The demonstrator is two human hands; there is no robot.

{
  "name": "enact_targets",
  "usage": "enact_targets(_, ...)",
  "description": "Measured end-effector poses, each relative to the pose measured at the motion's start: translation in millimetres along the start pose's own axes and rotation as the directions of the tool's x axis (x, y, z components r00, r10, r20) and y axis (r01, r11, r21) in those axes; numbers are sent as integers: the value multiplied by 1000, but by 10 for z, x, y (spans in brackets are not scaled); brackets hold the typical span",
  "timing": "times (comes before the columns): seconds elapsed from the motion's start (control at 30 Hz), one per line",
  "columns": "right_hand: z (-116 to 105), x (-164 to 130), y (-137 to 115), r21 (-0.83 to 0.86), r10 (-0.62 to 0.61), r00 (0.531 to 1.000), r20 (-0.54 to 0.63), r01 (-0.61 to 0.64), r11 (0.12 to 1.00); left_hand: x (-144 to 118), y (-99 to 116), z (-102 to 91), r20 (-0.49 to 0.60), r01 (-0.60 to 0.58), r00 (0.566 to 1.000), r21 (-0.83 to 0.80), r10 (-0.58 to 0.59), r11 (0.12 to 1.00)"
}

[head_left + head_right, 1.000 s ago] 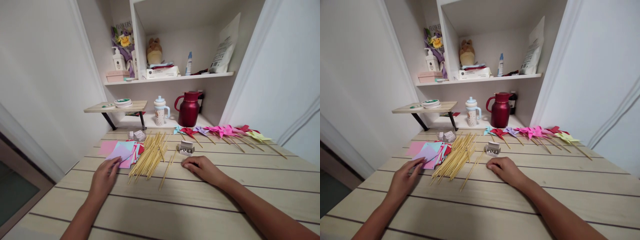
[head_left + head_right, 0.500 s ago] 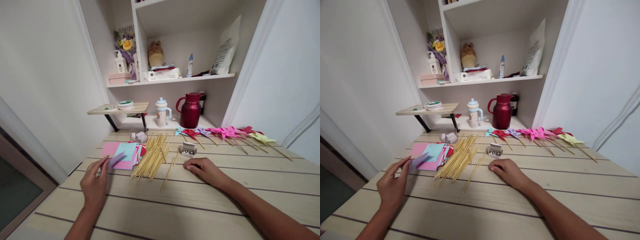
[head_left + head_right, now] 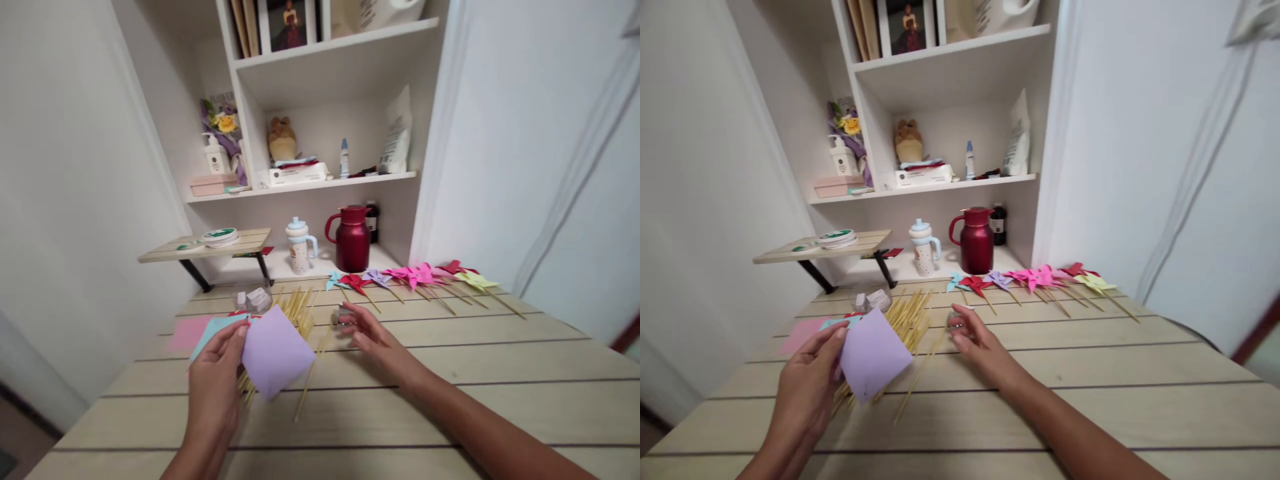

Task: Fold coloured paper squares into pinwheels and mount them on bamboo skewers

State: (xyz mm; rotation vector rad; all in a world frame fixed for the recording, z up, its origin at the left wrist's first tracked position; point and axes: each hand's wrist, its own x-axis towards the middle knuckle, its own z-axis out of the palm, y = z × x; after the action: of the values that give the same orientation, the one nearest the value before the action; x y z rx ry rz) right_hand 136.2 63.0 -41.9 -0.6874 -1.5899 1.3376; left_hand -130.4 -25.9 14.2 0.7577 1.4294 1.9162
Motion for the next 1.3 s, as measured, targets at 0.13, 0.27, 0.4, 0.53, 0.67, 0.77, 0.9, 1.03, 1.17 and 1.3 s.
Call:
enact_targets(0.13,-6,-33,-146,218,84,995,58,-95,971,-122,-195,502,147,140,979,13,-140,990)
enact_targets(0.27,12,-102,-336,271,112,991,67,-126,954,-194,-301,860,259,143,954,51,-152,988)
enact_targets(0.4,67,-110,-424,305,163,986,-24,-148,941,-234,-357,1060,362,90,925,86,-116,992)
enact_targets(0.53,11,-48,-379,311,247,950,-189,-181,933,-236,-427,1057,364,-39,931,137,-13,990)
enact_targets(0.67,-146,3,-328,310,237,920,-312,-137,941,-177,-518,914,306,-317,923,263,233,911)
enact_targets(0.77,-237,19,-320,295,209,904,-373,-98,951,-188,-560,840,276,-364,916,265,291,893)
enact_targets(0.9,-282,25,-323,223,118,886,-448,-17,975,-384,-567,869,447,-268,872,93,200,959)
enact_targets(1.03,-269,11,-353,112,-27,871,-491,94,989,-597,-609,977,793,208,595,12,-136,978)
enact_targets(1.17,-232,-47,-432,-119,-254,882,-398,224,967,-556,-667,1030,866,576,403,11,-296,817)
enact_targets(1.3,-209,-110,-480,-409,-449,882,-141,361,838,-385,-600,972,839,554,491,-91,-236,828)
